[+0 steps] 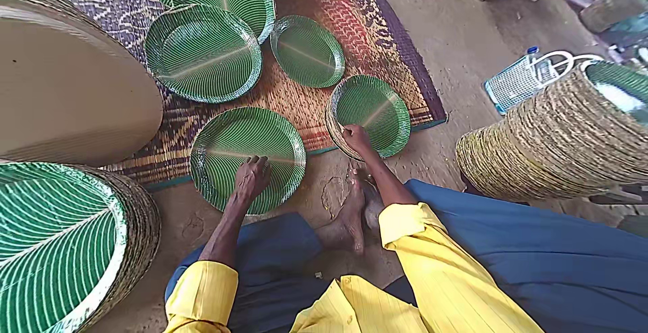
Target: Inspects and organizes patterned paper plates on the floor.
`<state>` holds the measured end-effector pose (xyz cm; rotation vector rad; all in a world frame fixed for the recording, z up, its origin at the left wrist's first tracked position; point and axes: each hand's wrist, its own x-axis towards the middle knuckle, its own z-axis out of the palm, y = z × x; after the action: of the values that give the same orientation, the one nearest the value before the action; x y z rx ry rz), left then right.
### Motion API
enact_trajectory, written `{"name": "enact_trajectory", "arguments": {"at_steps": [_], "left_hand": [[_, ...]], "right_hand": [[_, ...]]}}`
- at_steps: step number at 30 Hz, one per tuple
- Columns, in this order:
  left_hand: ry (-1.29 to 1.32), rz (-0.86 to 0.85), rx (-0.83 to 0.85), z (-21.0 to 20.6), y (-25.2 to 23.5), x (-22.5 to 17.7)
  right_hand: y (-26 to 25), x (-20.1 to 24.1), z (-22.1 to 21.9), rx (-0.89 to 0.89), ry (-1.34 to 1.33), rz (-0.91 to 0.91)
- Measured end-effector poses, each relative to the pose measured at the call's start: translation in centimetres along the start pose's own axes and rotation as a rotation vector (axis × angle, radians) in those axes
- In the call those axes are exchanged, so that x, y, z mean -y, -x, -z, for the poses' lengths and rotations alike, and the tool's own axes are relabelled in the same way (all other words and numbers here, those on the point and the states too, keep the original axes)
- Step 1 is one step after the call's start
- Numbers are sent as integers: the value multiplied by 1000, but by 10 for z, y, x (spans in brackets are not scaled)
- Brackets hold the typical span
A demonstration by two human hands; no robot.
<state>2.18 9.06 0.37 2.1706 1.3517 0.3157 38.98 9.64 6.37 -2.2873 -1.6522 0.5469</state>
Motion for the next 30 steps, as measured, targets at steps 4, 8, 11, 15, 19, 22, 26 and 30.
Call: {"name": "enact_trajectory", "arguments": {"at_steps": [4,8,11,15,19,22,26,30], "left_hand": [[15,2,-6,0,0,-1],[70,-107,-231,-3,2,3],[166,-203,-471,1,5,4],[143,-360,-854,9,8,10],[82,-475,-947,20,17,4],[58,-398,-680,10,18,3],[-40,-68,-145,5,7,9],[-113,52,-52,6,5,11]], "right_hand": [[-1,4,5,-41,-57,-80],[7,32,15,-216,-67,66],[28,73,4,-325,-132,381],[80,149,-42,-152,-180,704],[122,170,-109,417,-53,847],[136,158,-142,624,54,1037],[106,141,-102,511,-26,891],[39,88,-30,-22,-118,548]]}}
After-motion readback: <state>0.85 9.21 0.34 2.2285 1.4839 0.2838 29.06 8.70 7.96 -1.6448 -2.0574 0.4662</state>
